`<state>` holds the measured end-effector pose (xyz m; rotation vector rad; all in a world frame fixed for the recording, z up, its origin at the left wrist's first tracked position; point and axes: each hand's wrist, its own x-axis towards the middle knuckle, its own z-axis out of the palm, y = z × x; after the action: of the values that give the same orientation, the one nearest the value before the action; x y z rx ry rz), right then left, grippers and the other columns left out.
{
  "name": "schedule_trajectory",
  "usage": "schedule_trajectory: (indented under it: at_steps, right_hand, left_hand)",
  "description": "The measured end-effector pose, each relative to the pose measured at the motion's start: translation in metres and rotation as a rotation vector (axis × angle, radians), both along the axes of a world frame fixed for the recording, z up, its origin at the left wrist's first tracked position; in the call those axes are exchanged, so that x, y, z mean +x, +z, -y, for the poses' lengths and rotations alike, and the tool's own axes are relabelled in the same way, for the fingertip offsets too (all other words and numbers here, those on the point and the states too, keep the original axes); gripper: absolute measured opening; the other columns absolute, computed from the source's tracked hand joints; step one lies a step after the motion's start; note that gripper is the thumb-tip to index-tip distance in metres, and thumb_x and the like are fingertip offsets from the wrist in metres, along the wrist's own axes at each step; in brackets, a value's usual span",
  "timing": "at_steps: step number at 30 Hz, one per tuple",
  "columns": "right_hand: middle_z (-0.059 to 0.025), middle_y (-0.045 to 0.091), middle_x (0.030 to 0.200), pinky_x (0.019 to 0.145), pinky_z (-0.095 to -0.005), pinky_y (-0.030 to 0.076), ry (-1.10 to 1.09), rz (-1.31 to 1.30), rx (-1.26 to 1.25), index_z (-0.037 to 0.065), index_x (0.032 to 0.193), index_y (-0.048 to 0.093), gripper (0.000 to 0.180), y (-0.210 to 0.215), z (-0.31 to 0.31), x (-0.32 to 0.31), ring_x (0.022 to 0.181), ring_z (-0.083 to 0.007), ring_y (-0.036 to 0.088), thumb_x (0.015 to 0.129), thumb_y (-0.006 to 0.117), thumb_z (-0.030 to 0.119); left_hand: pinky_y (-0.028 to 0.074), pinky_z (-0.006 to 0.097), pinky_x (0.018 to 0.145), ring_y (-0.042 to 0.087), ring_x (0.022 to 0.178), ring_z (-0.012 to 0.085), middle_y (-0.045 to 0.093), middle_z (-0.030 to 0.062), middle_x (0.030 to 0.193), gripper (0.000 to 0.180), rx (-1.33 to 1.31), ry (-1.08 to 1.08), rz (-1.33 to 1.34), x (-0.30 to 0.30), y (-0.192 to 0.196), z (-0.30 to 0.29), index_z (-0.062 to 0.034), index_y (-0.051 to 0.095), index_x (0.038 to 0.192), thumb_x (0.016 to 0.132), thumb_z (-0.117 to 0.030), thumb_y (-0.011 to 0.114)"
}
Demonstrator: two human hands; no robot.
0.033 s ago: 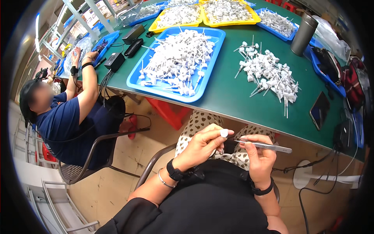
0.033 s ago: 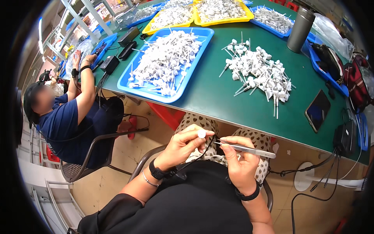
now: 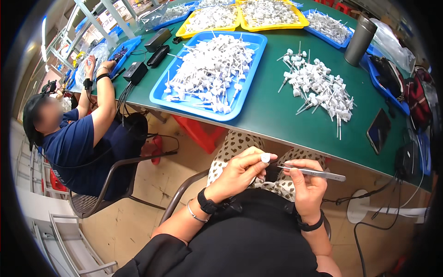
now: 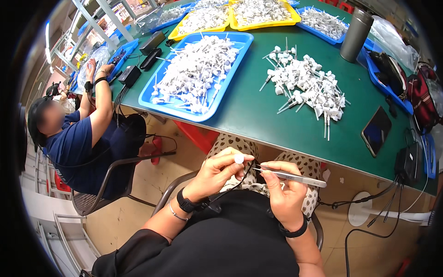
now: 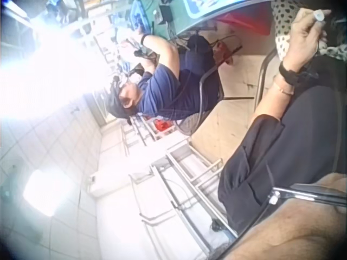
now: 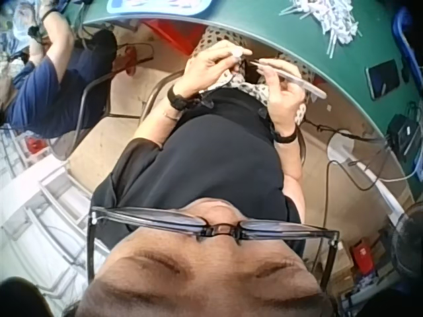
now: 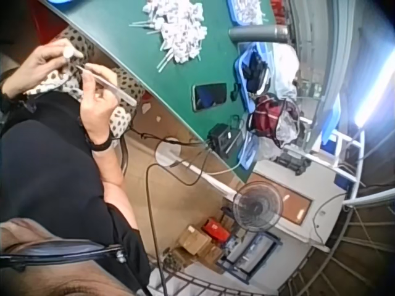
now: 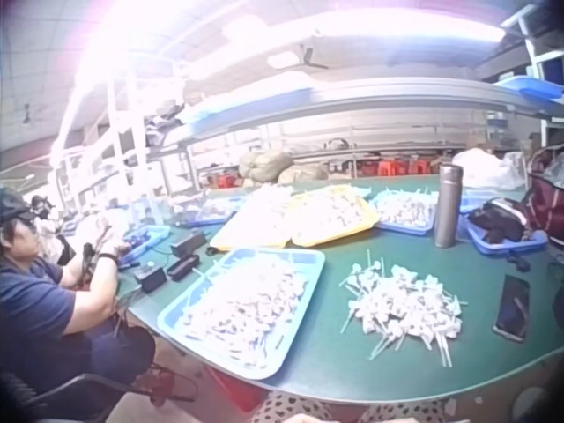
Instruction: The person uses tweezers to pick up small white plastic components from a blue tray and carefully places them onto a thin metal rod held in their left hand. They repeat this process, stacking multiple components onto the rod while seated at a green workbench in a factory setting.
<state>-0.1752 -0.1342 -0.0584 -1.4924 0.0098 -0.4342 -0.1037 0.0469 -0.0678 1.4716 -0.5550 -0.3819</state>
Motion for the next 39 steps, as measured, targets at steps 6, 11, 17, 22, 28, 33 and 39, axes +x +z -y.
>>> schedule_trajectory:
  at_steps: [6, 11, 17, 22, 28, 33, 39]
  right_hand:
    - [-0.0115, 0.066, 0.100, 0.077, -0.0269, 0.056, 0.002, -0.018, 0.010, -0.004, 0.104, 0.060, 0.016, -0.004, 0.000, 0.002, 0.085, -0.0160, 0.067, 0.091, 0.066, 0.001]
    - [-0.0110, 0.067, 0.099, 0.076, -0.0264, 0.056, -0.001, -0.031, 0.002, -0.004, 0.104, 0.061, 0.015, -0.008, 0.001, 0.004, 0.084, -0.0157, 0.068, 0.091, 0.066, 0.001]
    - [-0.0110, 0.067, 0.099, 0.075, -0.0256, 0.056, -0.007, -0.034, 0.006, -0.004, 0.105, 0.061, 0.016, -0.009, 0.001, 0.006, 0.084, -0.0155, 0.068, 0.091, 0.067, 0.001]
    - [-0.0114, 0.067, 0.099, 0.076, -0.0259, 0.056, 0.000, -0.048, 0.000, -0.004, 0.105, 0.060, 0.016, -0.009, 0.001, 0.005, 0.085, -0.0157, 0.068, 0.091, 0.066, 0.001]
    - [-0.0121, 0.067, 0.099, 0.076, -0.0251, 0.056, -0.024, 0.002, 0.019, -0.004, 0.105, 0.059, 0.015, -0.004, 0.001, 0.004, 0.085, -0.0157, 0.068, 0.092, 0.065, 0.001]
    - [-0.0128, 0.067, 0.100, 0.076, -0.0253, 0.056, -0.060, 0.049, 0.005, -0.004, 0.105, 0.059, 0.014, 0.000, 0.006, 0.003, 0.084, -0.0155, 0.067, 0.092, 0.064, 0.001]
    - [-0.0134, 0.068, 0.099, 0.077, -0.0257, 0.055, -0.050, 0.073, 0.029, -0.004, 0.104, 0.060, 0.014, 0.004, 0.004, 0.002, 0.085, -0.0158, 0.067, 0.091, 0.065, 0.000]
  left_hand:
    - [0.055, 0.026, 0.076, 0.065, 0.082, 0.0132, 0.059, 0.0064, 0.102, 0.024, 0.035, 0.017, 0.041, 0.000, -0.007, 0.003, 0.0010, 0.063, 0.120, 0.101, -0.007, 0.051]
    - [0.055, 0.028, 0.080, 0.066, 0.087, 0.0147, 0.060, 0.0077, 0.104, 0.023, 0.064, 0.011, 0.058, 0.003, -0.013, 0.004, 0.0013, 0.064, 0.118, 0.101, -0.006, 0.051]
    - [0.055, 0.028, 0.080, 0.065, 0.088, 0.0148, 0.060, 0.0079, 0.103, 0.022, 0.065, 0.008, 0.081, 0.005, -0.017, 0.006, 0.0024, 0.063, 0.117, 0.101, -0.007, 0.051]
    - [0.054, 0.027, 0.077, 0.065, 0.086, 0.0144, 0.059, 0.0076, 0.102, 0.022, 0.082, 0.004, 0.087, 0.005, -0.016, 0.006, 0.0027, 0.064, 0.115, 0.100, -0.007, 0.052]
    - [0.054, 0.025, 0.068, 0.065, 0.077, 0.0122, 0.062, 0.0075, 0.097, 0.017, 0.054, 0.017, 0.126, 0.007, 0.010, -0.001, 0.0041, 0.066, 0.110, 0.097, -0.002, 0.057]
    - [0.048, 0.028, 0.064, 0.059, 0.068, 0.0160, 0.064, 0.0079, 0.080, 0.015, 0.179, 0.345, 0.484, 0.046, 0.067, -0.022, 0.0003, 0.068, 0.101, 0.086, -0.001, 0.068]
    - [0.049, 0.041, 0.090, 0.062, 0.099, 0.0352, 0.061, 0.0214, 0.112, 0.048, 0.771, 0.886, 1.093, 0.146, 0.082, -0.082, 0.0054, 0.056, 0.122, 0.082, -0.015, 0.074]
